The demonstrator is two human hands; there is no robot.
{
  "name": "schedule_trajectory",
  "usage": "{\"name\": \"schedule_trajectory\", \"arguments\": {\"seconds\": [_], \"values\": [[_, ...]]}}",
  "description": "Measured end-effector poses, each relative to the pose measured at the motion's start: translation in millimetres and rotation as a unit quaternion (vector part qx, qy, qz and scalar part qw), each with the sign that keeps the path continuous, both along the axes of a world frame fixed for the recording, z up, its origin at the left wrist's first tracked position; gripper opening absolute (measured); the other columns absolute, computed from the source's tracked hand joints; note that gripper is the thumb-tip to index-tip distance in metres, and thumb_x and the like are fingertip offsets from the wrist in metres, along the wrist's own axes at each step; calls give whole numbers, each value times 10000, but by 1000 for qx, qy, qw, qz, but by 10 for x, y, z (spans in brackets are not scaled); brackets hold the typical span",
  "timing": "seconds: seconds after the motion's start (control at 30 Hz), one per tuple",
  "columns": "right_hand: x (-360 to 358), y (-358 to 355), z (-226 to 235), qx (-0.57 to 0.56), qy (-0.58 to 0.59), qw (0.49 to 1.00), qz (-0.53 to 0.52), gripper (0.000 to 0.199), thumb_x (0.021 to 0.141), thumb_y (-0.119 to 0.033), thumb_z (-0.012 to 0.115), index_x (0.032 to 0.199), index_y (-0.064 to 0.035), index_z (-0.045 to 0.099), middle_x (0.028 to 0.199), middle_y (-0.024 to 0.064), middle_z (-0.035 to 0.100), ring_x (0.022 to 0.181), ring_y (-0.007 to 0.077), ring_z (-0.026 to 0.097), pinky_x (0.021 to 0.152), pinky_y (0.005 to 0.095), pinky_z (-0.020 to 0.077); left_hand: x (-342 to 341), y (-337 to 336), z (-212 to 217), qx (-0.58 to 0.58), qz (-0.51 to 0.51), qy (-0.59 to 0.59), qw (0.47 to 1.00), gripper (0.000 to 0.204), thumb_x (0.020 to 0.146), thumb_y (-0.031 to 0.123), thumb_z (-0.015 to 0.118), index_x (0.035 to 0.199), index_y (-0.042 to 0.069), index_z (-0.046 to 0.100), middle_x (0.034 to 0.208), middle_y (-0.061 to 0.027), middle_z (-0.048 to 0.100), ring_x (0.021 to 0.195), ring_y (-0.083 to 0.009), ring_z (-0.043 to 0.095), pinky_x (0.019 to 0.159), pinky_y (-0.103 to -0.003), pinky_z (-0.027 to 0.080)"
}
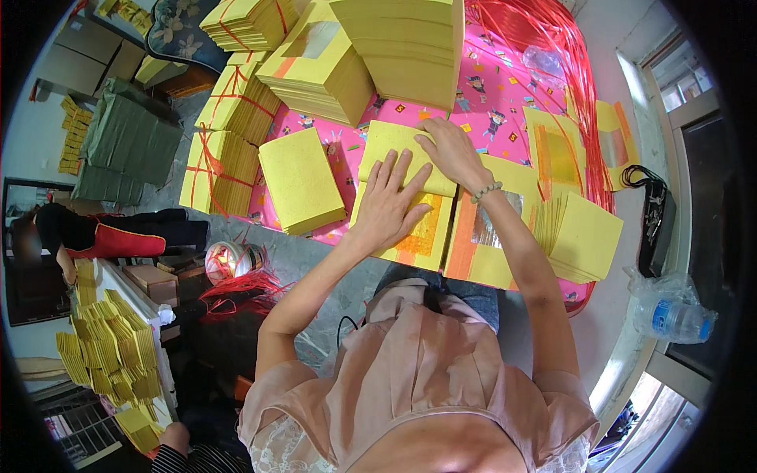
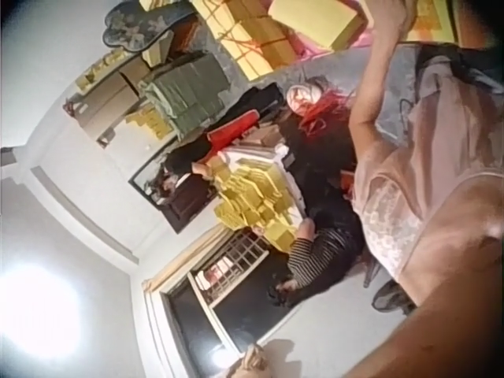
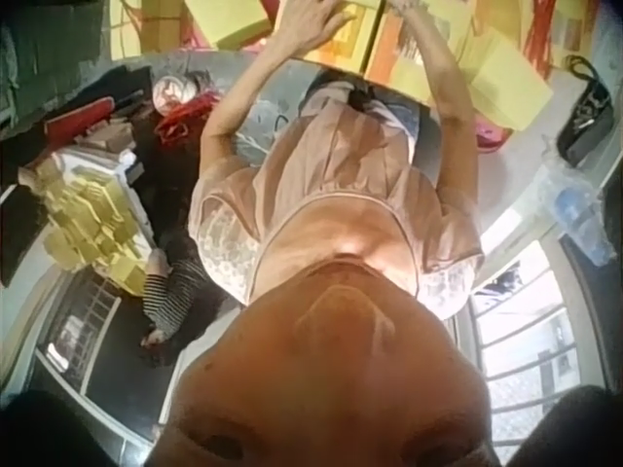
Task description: The recorder is manually stacking sheets of gold and silver leaf paper on a table.
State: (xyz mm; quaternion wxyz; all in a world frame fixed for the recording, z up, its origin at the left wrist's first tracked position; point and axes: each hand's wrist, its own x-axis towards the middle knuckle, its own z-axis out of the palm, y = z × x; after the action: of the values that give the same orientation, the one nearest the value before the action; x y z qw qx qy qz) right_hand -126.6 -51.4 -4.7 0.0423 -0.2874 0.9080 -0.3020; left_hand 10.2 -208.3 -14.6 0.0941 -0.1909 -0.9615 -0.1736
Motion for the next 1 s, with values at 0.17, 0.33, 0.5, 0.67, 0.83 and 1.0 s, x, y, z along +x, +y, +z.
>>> {"name": "schedule_trajectory", "arguments": {"seconds": [0.17,0.33,0.5,0.67,0.83,1.0], "values": [[37,-11,14,6,16,1000,-5,346,993,-283,563,1164,10,631,1141,200,647,1091,384,603,944,473,479,-5,-5,-57,16,0,-18,1000,635,984,428,532,1551,194,367,1589,-244,277,1467,-477,220,1186,-587,190],[60,10,-24,3,34,999,-8,345,992,-274,566,1193,2,619,1151,190,639,1094,377,598,943,470,477,-7,9,-41,14,1,-23,1000,606,1002,427,508,1545,191,379,1601,-243,261,1477,-484,199,1190,-587,184],[332,144,-56,-19,151,988,-14,393,975,-236,585,1295,-8,572,1277,185,597,1223,373,540,1033,477,428,-9,4,-58,-2,-3,-13,1000,617,994,451,510,1535,175,398,1587,-256,280,1472,-488,213,1196,-577,185],[955,377,-133,11,123,992,30,538,951,-167,576,1445,0,441,1494,188,449,1436,365,351,1170,518,280,1,-16,-68,-11,5,-10,1000,627,989,465,511,1530,165,407,1594,-250,272,1473,-484,216,1197,-573,190],[1188,483,-163,18,73,996,56,649,990,-228,536,1550,-14,288,1603,181,301,1509,347,228,1198,520,233,-6,-9,-69,-7,-4,-13,1000,629,990,463,512,1536,172,397,1603,-239,260,1481,-477,203,1197,-573,187],[1259,488,-156,34,59,996,58,701,992,-312,535,1568,-27,255,1631,166,253,1522,338,198,1217,531,182,-3,-18,-83,-1,-4,-16,1000,633,993,466,512,1547,188,383,1615,-227,246,1492,-468,186,1198,-571,182]]}}
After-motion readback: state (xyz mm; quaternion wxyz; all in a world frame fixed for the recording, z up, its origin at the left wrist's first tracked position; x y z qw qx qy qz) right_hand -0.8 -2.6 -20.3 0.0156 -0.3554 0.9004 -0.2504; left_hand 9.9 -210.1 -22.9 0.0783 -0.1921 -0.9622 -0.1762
